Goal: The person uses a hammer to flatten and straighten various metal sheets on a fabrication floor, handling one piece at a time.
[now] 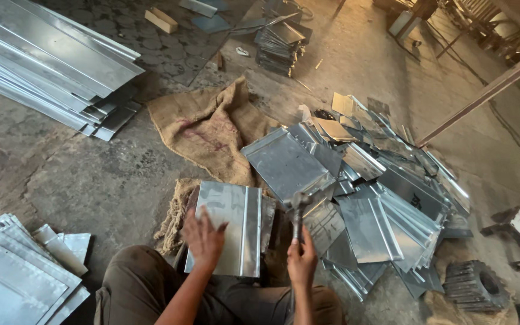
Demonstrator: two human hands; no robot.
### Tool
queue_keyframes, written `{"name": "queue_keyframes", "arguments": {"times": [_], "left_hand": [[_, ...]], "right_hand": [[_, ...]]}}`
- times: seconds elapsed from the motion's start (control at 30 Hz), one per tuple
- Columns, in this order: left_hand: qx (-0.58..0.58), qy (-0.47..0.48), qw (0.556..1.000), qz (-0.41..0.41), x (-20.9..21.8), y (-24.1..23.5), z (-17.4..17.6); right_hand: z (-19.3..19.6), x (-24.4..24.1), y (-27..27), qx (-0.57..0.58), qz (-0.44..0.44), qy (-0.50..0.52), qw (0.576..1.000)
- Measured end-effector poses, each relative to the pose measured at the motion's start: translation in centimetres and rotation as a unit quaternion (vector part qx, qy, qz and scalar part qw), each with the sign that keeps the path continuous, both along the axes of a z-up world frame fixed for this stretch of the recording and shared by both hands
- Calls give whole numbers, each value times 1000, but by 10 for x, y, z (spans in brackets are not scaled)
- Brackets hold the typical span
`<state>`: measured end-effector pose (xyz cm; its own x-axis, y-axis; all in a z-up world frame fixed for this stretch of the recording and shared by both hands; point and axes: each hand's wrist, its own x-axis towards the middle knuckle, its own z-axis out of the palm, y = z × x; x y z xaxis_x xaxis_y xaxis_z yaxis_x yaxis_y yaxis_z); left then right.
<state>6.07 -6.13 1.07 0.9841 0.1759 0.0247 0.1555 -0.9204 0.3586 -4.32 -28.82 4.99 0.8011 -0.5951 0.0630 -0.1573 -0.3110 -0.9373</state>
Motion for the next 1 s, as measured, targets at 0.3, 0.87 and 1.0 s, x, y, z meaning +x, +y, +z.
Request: {"name": "queue_keyframes", "arguments": {"times": [0.3, 0.87, 1.0], "left_hand": [[-12, -2, 973, -230, 31, -36, -18], [27, -30, 972, -230, 33, -37, -20], [17, -12, 974, -227, 30, -36, -13]], "right_hand": [[69, -10, 42, 65, 75, -292, 951], [12, -12, 30, 2, 34, -222, 974], [-40, 7, 41, -176, 31, -47, 983]]}}
